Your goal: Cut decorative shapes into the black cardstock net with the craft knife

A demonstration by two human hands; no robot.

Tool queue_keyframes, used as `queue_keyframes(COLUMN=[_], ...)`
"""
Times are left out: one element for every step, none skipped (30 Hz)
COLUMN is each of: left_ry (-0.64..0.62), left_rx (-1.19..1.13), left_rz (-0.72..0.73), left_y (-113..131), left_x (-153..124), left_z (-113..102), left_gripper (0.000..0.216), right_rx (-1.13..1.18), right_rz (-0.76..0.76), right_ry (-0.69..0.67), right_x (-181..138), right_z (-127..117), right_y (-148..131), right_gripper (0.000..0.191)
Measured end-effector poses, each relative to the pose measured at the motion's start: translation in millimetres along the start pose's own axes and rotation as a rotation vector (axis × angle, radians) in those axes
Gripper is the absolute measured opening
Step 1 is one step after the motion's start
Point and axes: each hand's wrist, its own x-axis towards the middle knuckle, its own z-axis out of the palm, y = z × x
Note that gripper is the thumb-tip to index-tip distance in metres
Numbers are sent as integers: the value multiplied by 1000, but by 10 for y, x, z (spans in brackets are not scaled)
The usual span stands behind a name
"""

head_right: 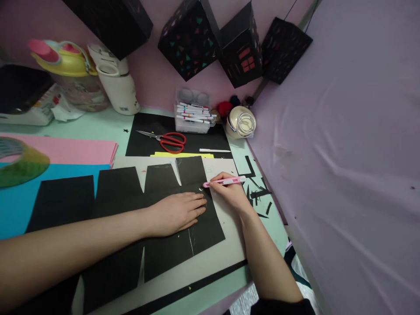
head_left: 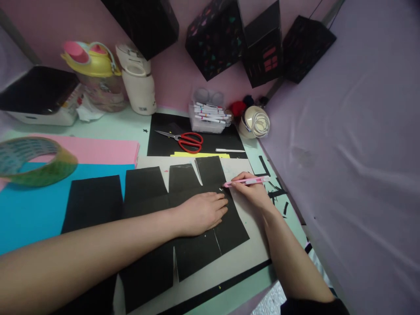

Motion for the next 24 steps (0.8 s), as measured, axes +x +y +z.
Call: queue_keyframes(left_ry=[4, 5, 2, -4, -9, -13, -15, -15, -14, -12, -11, -14, -17, -21, -24, -27, -28, -27, -25, -27, -28, -29, -31, -32], left_rx=[-6, -10, -12, -14, -15, -17, -20, -22, -23, -21, -17, -13, -9, -7, -6, -6, -8, -9, -10, -12, -14, -16, -18, -19], left_rz=[2, 0, -2, -8, -14, -22, -28, -31, -30, -26, -20, -12, -9, -9, -9, -10, -11, -11, -10, -10, -10, -11, -12, -11], left_y=[-1, -1, -1, 0, 2, 3, 4, 6, 6, 7, 7, 6, 6, 5, 4, 3, 2, 2, 1, 1, 0, 0, 0, -1], left_x=[-2, -4, -6, -9, -11, -12, -12, -12, -10, -7, -5, -2, 0, 1, 1, 0, 0, -1, -1, -1, -1, 0, 1, 2], left_z=[-3, -6, -8, -10, -13, -15, -18, -22, -26, -32, -37, -43, -48, -51, -53, -54, -53, -50, -48, -45, -42, -41, -39, -39], left_gripper=[30, 30, 30, 30, 30, 30, 30, 30, 30, 29, 29, 29, 29, 30, 30, 30, 31, 31, 31, 31, 31, 31, 31, 31], right_rx=[15, 35, 58, 82, 104, 121, 133, 137, 136, 136, 137, 140, 142, 139, 132, 123, 115, 113, 115, 122, 131, 140, 147, 151], right_rz=[5, 12, 19, 27, 35, 44, 52, 60, 67, 72, 75, 75, 75, 73, 71, 68, 67, 67, 69, 71, 72, 72, 71, 69], right_ry=[-38, -77, -110, -135, -147, -146, -138, -132, -132, -137, -144, -151, -154, -153, -147, -140, -134, -131, -132, -137, -146, -154, -160, -164], right_x=[43, 81, 114, 139, 158, 171, 177, 178, 177, 173, 168, 163, 159, 156, 155, 155, 155, 156, 157, 158, 158, 157, 157, 156], right_z=[-35, -64, -86, -105, -119, -130, -138, -144, -147, -147, -145, -142, -137, -131, -125, -119, -113, -109, -105, -102, -100, -100, -100, -102], right_y=[16, 34, 54, 74, 95, 114, 129, 141, 147, 148, 146, 140, 132, 124, 117, 111, 107, 103, 101, 100, 99, 98, 98, 98], right_gripper=[15, 16, 16, 16, 16, 16, 16, 17, 18, 19, 20, 20, 20, 20, 19, 19, 19, 19, 19, 19, 19, 19, 18, 18])
